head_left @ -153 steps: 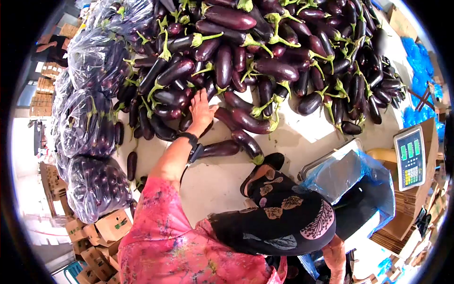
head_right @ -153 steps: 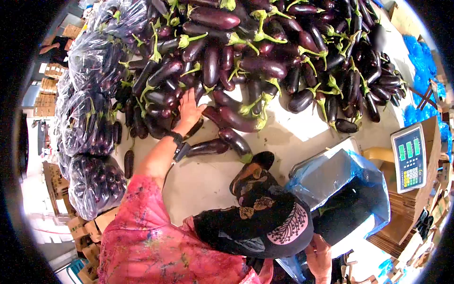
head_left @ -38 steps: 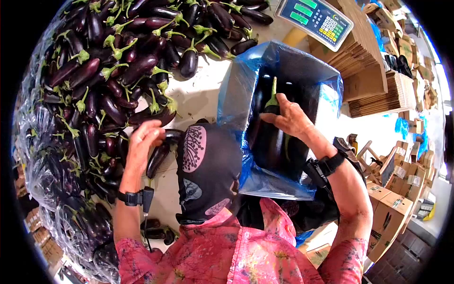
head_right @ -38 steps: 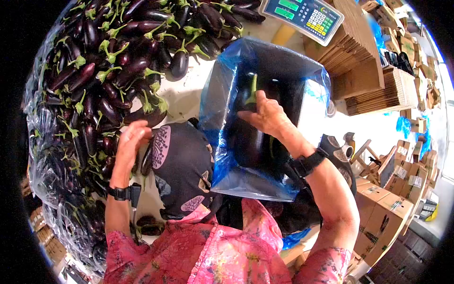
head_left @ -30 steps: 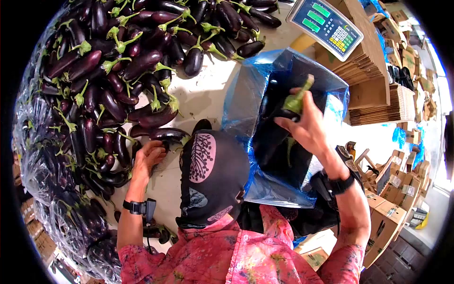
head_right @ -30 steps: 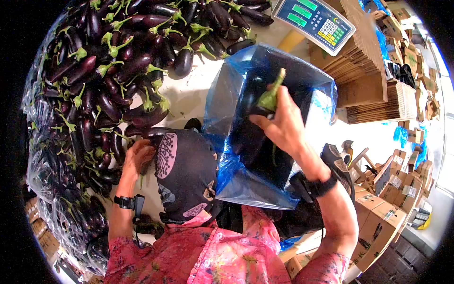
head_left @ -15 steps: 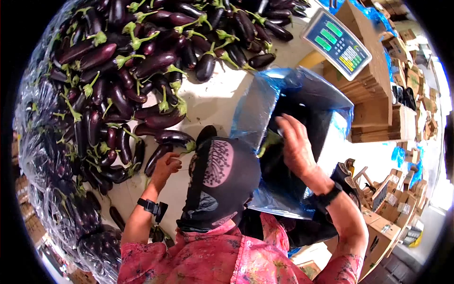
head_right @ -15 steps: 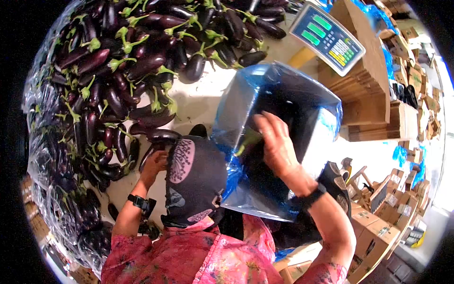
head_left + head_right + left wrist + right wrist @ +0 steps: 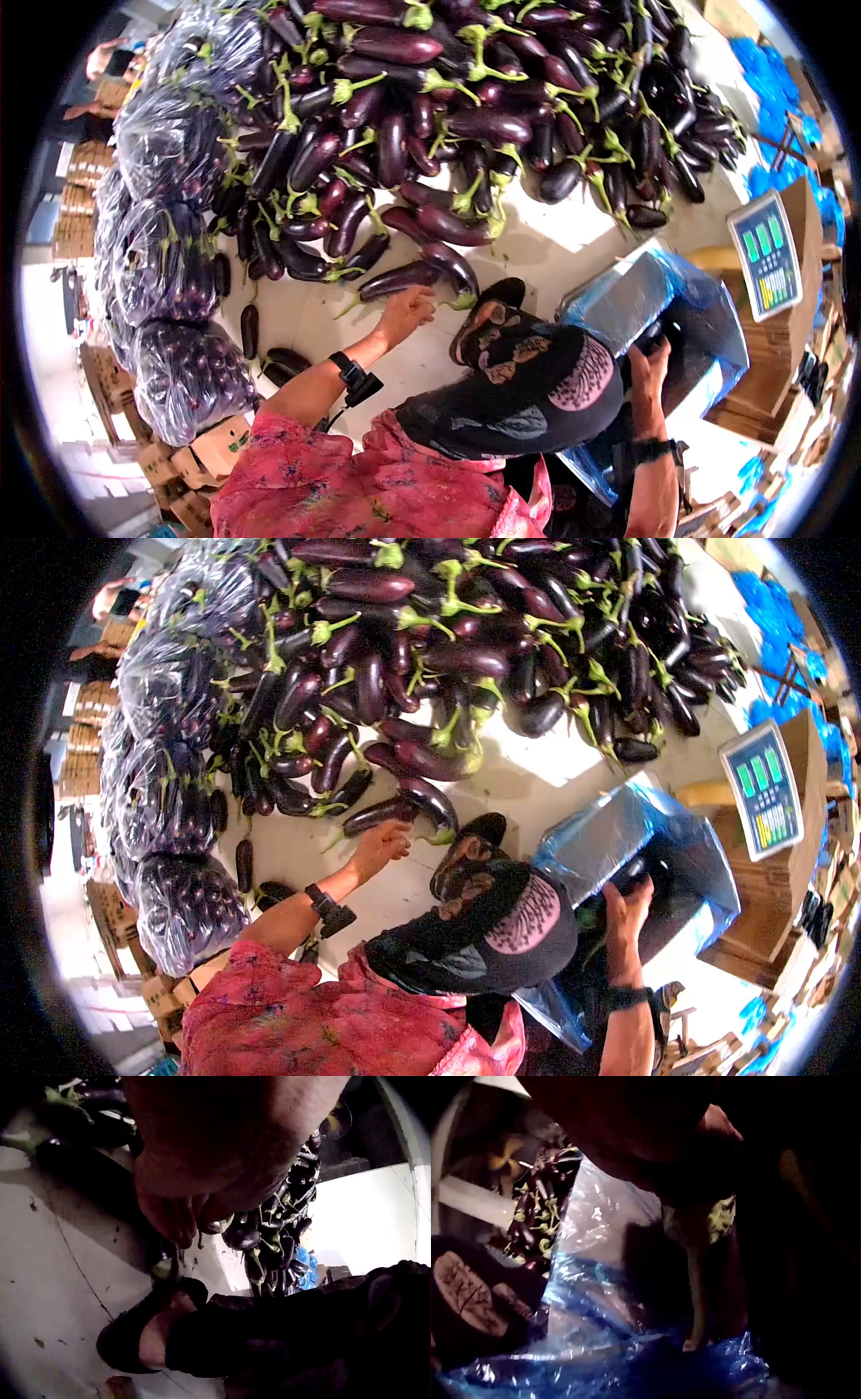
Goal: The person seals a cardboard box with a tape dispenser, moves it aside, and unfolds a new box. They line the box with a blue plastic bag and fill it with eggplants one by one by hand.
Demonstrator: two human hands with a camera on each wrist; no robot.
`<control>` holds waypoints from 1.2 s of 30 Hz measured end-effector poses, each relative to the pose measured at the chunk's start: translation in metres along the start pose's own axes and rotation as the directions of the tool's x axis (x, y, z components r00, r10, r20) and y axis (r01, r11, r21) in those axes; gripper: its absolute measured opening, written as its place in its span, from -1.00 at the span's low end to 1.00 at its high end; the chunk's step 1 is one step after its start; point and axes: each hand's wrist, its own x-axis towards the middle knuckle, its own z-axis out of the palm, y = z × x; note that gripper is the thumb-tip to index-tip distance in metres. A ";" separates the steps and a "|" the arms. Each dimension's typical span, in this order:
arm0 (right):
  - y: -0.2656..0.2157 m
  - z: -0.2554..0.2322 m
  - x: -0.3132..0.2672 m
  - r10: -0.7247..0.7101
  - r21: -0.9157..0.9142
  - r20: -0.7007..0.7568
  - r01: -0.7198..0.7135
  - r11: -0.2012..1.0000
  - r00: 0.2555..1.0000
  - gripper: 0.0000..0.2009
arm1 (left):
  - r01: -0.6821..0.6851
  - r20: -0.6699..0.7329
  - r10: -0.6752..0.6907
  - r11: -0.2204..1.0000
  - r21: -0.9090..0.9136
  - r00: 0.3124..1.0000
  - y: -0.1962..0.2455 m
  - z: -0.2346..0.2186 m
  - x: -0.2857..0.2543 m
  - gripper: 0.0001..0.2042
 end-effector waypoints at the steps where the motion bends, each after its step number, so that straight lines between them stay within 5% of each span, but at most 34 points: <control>1: -0.005 0.000 -0.008 -0.007 0.109 -0.040 0.011 0.994 0.999 -0.14 | -0.018 -0.018 0.019 0.999 0.034 1.000 -0.002 -0.005 0.001 -0.68; 2: -0.014 -0.001 -0.012 -0.035 0.215 -0.006 0.036 0.976 0.999 -0.11 | -0.030 -0.033 0.032 0.997 0.068 0.999 -0.005 -0.009 0.002 -0.69; 4: -0.011 0.008 -0.006 -0.091 0.099 -0.033 0.094 0.991 0.995 -0.12 | 0.060 -0.016 -0.059 0.995 0.074 0.998 -0.007 -0.021 0.006 -0.69; 6: 0.013 0.029 0.005 -0.319 -0.066 -0.036 0.316 0.946 0.947 -0.09 | -0.022 -0.060 0.027 0.997 0.076 0.998 -0.023 -0.035 0.026 -0.70; 8: 0.024 0.044 0.011 -0.220 -0.134 -0.034 0.214 0.968 0.975 -0.07 | -0.072 -0.138 0.078 0.996 0.051 0.987 -0.053 -0.046 0.051 -0.71; 11: 0.007 0.049 0.012 -0.154 -0.141 -0.037 0.148 0.979 0.987 -0.07 | -0.057 -0.342 0.156 0.958 0.281 0.927 -0.054 -0.068 0.089 -0.75; 13: 0.003 0.046 0.012 -0.161 -0.151 -0.010 0.158 0.976 0.987 -0.07 | -0.133 -0.434 0.388 0.849 0.511 0.813 -0.057 -0.076 0.118 -0.76; 14: 0.001 0.046 0.014 -0.166 -0.161 -0.003 0.164 0.973 0.986 -0.07 | -0.240 -0.433 0.467 0.843 0.482 0.771 -0.039 -0.074 0.125 -0.77; 17: 0.002 0.043 0.009 -0.180 -0.135 0.044 0.184 0.974 0.983 -0.07 | -0.227 -0.386 0.543 0.752 0.619 0.746 0.020 -0.058 0.153 -0.75; 19: -0.001 0.038 0.002 -0.179 -0.098 0.082 0.187 0.977 0.980 -0.07 | -0.352 -0.210 0.665 0.605 0.714 0.716 0.055 -0.044 0.171 -0.70; 23: -0.011 0.021 -0.014 -0.171 -0.050 0.157 0.180 0.982 0.973 -0.07 | -0.033 -0.041 0.159 0.436 0.900 0.987 0.090 -0.003 0.211 -0.47; 24: -0.014 0.019 -0.015 -0.160 -0.068 0.163 0.173 0.983 0.974 -0.08 | -0.017 -0.029 0.125 0.357 0.934 0.992 0.083 0.002 0.223 -0.44; 26: -0.002 0.018 -0.012 -0.229 -0.186 0.136 0.252 0.949 0.964 -0.08 | -0.021 -0.054 0.295 0.247 0.969 0.954 0.070 0.014 0.233 -0.59; 28: 0.003 0.010 -0.012 -0.098 -0.095 0.167 0.115 0.989 0.981 -0.13 | -0.035 -0.036 0.328 0.209 0.977 0.944 0.074 0.019 0.230 -0.65; 29: -0.011 0.004 -0.014 -0.061 -0.082 0.197 0.078 0.994 0.978 -0.15 | -0.027 -0.032 0.264 0.217 0.976 0.964 0.081 0.016 0.228 -0.49; 31: 0.001 -0.002 -0.010 -0.043 -0.004 0.222 0.045 0.999 0.974 -0.26 | -0.001 -0.069 0.124 0.492 0.871 0.990 0.108 0.006 0.211 -0.52; 33: 0.011 -0.006 -0.005 -0.054 0.007 0.236 0.054 0.999 0.970 -0.31 | -0.279 -0.013 0.306 0.884 0.376 0.952 0.117 -0.019 0.186 -0.53; 35: 0.004 -0.008 -0.007 -0.067 0.086 0.271 0.045 0.995 0.960 -0.37 | -0.262 -0.011 0.263 0.954 -0.149 0.965 0.159 -0.021 0.136 -0.54; 36: 0.000 -0.008 -0.008 -0.064 0.098 0.264 0.040 0.994 0.962 -0.44 | -0.341 0.013 0.350 0.918 -0.202 0.937 0.176 -0.018 0.111 -0.51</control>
